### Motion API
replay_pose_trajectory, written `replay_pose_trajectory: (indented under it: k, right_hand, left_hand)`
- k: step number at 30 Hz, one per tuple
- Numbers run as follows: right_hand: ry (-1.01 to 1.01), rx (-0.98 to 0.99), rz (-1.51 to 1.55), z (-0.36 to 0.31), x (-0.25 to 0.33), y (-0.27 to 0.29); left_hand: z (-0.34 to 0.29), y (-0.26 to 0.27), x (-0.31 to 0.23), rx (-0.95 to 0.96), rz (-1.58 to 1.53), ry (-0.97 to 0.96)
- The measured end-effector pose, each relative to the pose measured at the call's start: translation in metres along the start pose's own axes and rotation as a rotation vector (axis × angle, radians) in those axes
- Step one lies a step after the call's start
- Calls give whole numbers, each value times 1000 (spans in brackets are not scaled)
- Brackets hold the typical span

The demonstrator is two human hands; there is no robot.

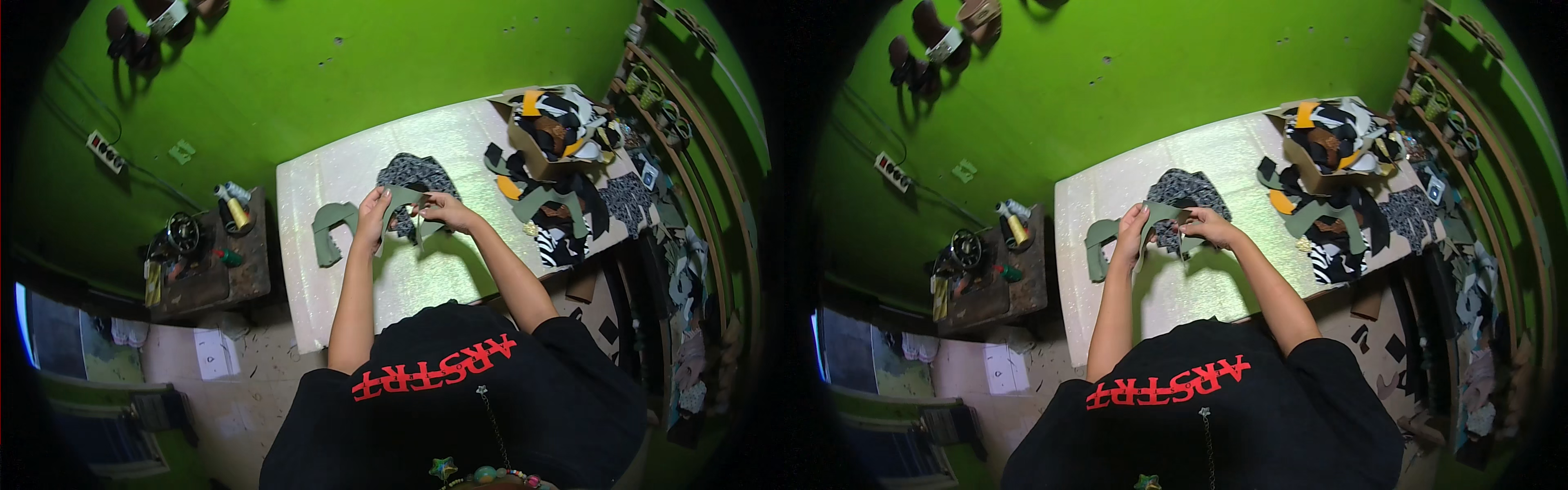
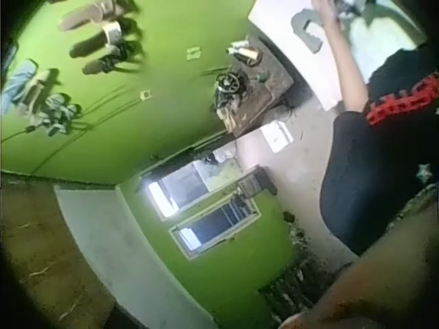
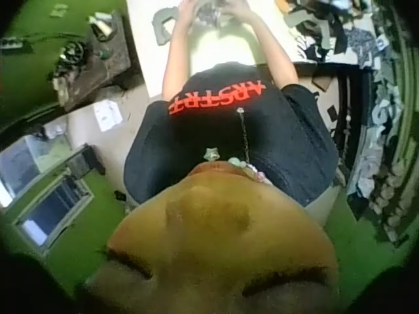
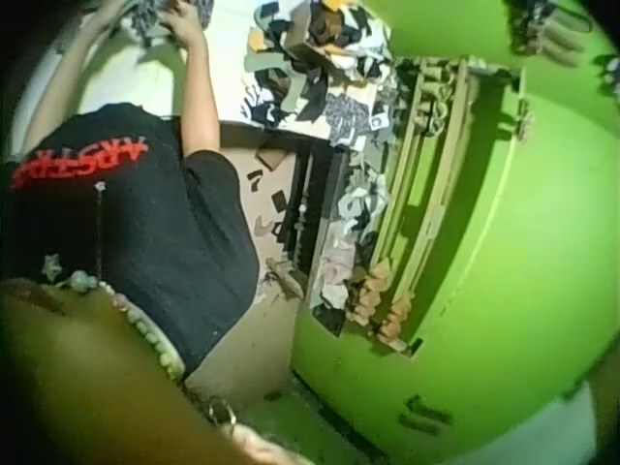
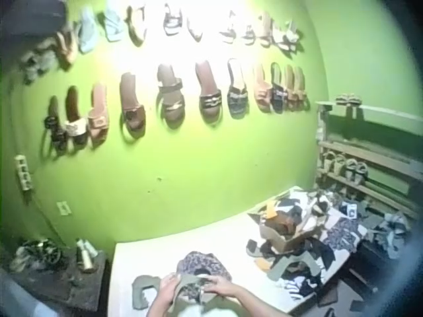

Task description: Sorting and organizing various cut pieces of shoe material on a workspace.

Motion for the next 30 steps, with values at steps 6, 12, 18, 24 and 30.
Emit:
replay_pose_trajectory:
  k: [6,12,18,24,30]
  right_hand:
    - [-146,-61,-247,35,-5,-54]
    - [-154,-61,-346,74,-37,-89]
    - [-164,-143,-437,107,-22,-103]
    - [-73,-140,-619,152,-19,-91]
    - [-159,-61,-549,174,-78,-82]
  left_hand:
    - [-32,96,-14,-277,68,-140]
    - [-76,166,-17,-466,198,197]
    - [-79,195,-25,-571,215,138]
    - [-53,214,-24,-489,235,101]
    - [-36,227,-7,-542,325,196]
Point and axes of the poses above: each hand's wrist, its own z-axis towards the middle knuckle, its own y-axis out of the back of the hand, x = y × z, the point moved 2 cm from there along z, towards the middle knuckle, and after that the axes turned 10 degrees about -z, right-handed, at the moved point
